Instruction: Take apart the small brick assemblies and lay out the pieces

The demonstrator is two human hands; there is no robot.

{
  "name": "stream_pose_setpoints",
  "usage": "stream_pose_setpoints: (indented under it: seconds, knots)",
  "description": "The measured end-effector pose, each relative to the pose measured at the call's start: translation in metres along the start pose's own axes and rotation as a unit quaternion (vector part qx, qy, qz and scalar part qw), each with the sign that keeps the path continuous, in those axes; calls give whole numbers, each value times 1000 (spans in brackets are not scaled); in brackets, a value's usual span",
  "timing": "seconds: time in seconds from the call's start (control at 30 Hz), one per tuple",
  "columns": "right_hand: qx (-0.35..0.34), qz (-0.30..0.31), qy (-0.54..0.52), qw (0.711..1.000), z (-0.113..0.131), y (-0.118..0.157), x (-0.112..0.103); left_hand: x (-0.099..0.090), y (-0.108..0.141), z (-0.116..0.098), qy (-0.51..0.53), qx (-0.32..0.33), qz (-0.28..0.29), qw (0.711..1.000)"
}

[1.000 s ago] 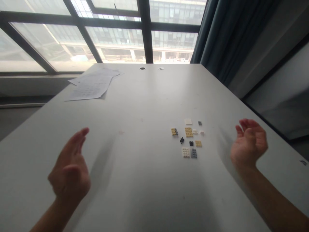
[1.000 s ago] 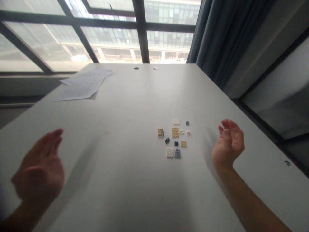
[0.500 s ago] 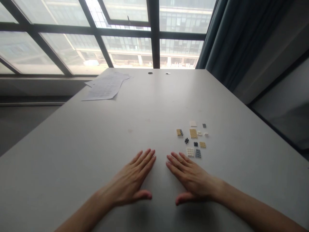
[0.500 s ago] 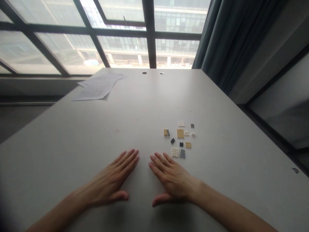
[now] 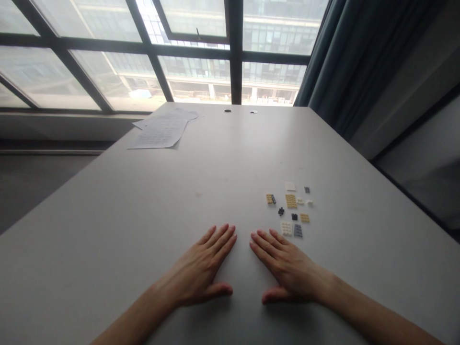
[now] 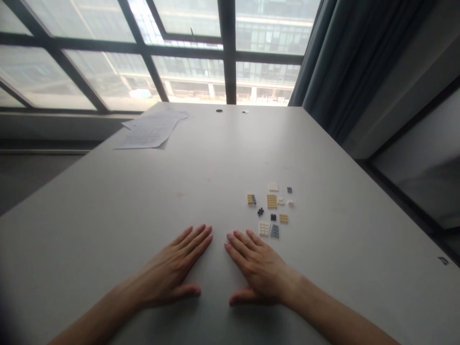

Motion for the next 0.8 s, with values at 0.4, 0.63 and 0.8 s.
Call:
stream_pose_setpoints:
  seconds: [0.4,0.63,0.8]
  knots:
    - [1,-138,-173,975,1,4,-12,-15,-6,2,89,10,19,996]
    - [99,-399,80,908,-25,22,-38,-44,-82,7,106,-42,-86,990]
    - [202,-317,190,907,-65,22,-39,-29,-155,11,29,-59,-130,989]
Point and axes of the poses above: each hand's wrist, its own y-axis away from the middle knuckle, its own x-axis out of the palm, z = x × y, the point moved 4 cm from there along -y, towards the middle knuckle, and after that the axes turned 12 degrees about -y, right-handed, at the moved point
